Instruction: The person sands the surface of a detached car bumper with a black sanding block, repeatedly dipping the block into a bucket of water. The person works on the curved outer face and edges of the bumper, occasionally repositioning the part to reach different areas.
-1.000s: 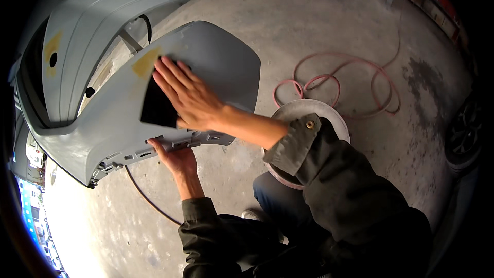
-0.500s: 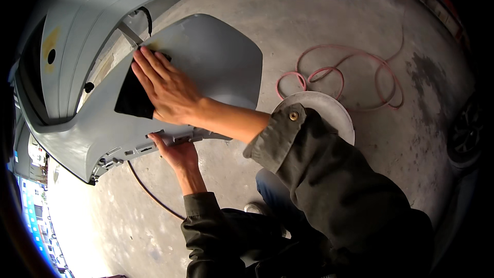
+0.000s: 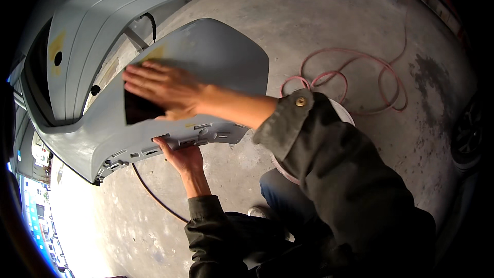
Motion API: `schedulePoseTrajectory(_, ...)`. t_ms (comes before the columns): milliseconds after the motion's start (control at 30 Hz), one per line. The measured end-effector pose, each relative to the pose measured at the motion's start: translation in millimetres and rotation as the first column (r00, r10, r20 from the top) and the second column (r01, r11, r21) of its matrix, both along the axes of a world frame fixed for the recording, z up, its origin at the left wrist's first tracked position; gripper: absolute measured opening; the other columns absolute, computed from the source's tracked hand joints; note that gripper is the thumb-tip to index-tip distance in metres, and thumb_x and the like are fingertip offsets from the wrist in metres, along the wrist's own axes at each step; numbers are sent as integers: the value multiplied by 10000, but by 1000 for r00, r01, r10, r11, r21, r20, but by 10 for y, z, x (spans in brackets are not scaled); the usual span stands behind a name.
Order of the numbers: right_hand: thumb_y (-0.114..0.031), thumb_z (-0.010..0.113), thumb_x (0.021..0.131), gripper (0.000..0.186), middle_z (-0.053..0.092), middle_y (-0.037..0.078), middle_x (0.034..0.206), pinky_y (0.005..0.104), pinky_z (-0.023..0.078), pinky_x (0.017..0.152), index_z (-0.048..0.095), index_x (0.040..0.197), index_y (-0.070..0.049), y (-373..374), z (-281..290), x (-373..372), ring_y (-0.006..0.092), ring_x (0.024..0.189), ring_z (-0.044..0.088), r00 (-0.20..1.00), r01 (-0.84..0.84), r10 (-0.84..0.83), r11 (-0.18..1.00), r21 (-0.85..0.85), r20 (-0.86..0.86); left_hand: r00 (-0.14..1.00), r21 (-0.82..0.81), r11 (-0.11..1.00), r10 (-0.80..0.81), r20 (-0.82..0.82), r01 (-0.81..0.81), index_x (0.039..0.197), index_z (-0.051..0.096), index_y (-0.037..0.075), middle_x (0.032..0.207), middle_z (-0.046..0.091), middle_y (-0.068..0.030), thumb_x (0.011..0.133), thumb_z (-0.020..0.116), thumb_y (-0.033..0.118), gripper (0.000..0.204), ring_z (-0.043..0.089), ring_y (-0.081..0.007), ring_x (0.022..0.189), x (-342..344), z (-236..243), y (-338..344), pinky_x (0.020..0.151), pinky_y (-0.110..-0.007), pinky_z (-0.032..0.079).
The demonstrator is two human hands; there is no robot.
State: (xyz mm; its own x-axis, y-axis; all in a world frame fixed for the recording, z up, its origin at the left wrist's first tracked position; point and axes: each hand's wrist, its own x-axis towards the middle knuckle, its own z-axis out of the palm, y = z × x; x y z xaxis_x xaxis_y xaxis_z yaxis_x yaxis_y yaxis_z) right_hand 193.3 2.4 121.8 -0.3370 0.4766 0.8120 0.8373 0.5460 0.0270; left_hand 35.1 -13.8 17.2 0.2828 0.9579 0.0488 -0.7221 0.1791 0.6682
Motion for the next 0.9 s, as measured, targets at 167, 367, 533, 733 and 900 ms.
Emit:
schedulePoseTrajectory(167,-365,593,847,869,170,238,1608,497,112,1227,241,1508,77,-248,-97,70,364,1515,102,867,431,-432,900,-59,-250,998,-58,997,60,-3,-60,1424,459,115,1427,485,-57,891,600,636,758,433,-243,1324,26,59,-16,1120,-426,329)
schedulePoseTrajectory(367,-288,514,830,766,256,233,1587,453,149,1236,328,1483,66,116,91,-970,339,1502,188,993,114,-115,989,98,1,992,-21,995,-97,81,99,1399,479,67,1397,516,-75,919,580,601,726,471,-230,1291,-174,-173,123,1102,-412,359)
schedulePoseTrajectory(533,-356,594,847,755,277,193,1586,463,166,1226,373,1477,-2,-185,-51,173,311,1497,211,962,190,-197,980,-53,-190,999,-74,997,28,47,-25,1407,480,107,1419,496,-55,916,616,564,684,433,-226,1327,-84,32,25,1133,-407,323)
schedulePoseTrajectory(733,-209,567,692,879,219,297,1574,515,143,1219,315,1464,127,-6,-12,-455,408,1496,161,940,270,-266,963,-13,-211,1000,-45,999,-4,29,6,1433,447,113,1441,476,-54,905,622,580,726,427,-234,1332,-72,-7,24,1139,-427,309)
schedulePoseTrajectory(900,-350,570,831,818,194,186,1619,469,111,1238,301,1514,11,37,-47,-254,302,1515,154,992,35,-33,999,15,-121,1000,-46,999,3,17,-2,1440,441,112,1443,470,-61,898,624,590,746,422,-249,1335,-73,-27,44,1129,-438,319)
